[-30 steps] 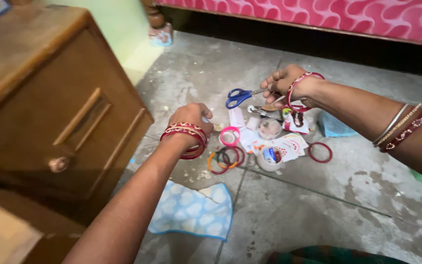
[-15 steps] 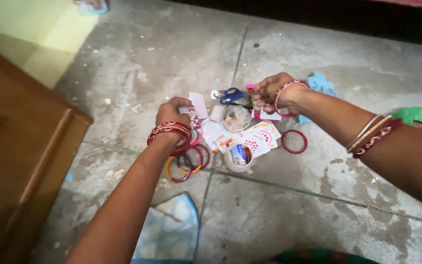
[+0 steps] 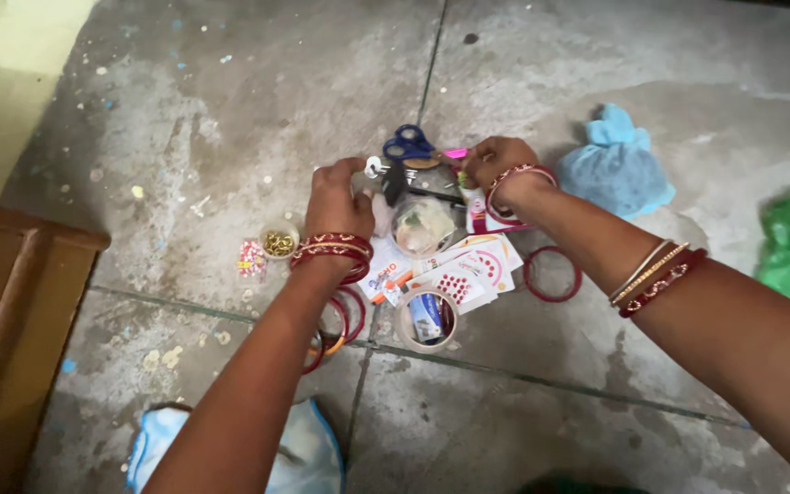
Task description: The person organizes various small items on the floor, including bangles, scissors, tape, and packets, by picking them up and placing them into a wooden drawer. The person uses a cloth to wipe some items before storing them.
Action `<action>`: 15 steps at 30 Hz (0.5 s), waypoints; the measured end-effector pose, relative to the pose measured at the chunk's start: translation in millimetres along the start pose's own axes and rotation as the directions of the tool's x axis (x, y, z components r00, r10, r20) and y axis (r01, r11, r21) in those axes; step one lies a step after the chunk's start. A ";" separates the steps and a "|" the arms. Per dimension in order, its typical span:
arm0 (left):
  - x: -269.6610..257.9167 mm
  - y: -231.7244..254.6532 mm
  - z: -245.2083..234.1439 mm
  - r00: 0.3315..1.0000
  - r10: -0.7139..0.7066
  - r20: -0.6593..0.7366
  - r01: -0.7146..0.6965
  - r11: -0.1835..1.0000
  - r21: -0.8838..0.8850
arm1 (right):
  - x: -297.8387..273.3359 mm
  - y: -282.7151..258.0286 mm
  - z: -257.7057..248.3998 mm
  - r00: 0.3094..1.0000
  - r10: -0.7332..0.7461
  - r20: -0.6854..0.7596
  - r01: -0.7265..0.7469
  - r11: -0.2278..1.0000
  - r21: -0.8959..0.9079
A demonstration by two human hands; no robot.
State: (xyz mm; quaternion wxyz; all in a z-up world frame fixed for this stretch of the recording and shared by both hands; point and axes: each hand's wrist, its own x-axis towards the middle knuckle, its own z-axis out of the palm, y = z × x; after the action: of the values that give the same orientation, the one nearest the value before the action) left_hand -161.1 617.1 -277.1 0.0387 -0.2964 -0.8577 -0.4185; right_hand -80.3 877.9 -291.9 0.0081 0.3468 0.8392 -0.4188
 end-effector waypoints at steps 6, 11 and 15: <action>6.3 -13.0 -47.1 0.960 -0.220 0.171 0.195 0.969 0.152 | -6.1 -20.3 -6.6 0.977 -0.210 0.027 0.203 0.891 -0.407; 1.5 -11.1 -91.7 0.921 -0.318 0.223 0.245 0.922 0.301 | -24.4 -44.6 -0.9 0.985 -0.171 0.000 0.143 0.824 -0.548; -17.2 5.5 -139.1 0.890 -0.346 0.297 0.236 0.906 0.351 | -46.4 -61.8 10.0 0.949 -0.297 -0.105 0.194 0.813 -0.550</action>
State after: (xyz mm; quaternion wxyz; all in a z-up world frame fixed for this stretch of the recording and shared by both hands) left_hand -169.3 508.4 -188.8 -0.1344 -0.2234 -0.9396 -0.2218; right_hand -84.2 818.8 -241.2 -0.0286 0.2567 0.9569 -0.1326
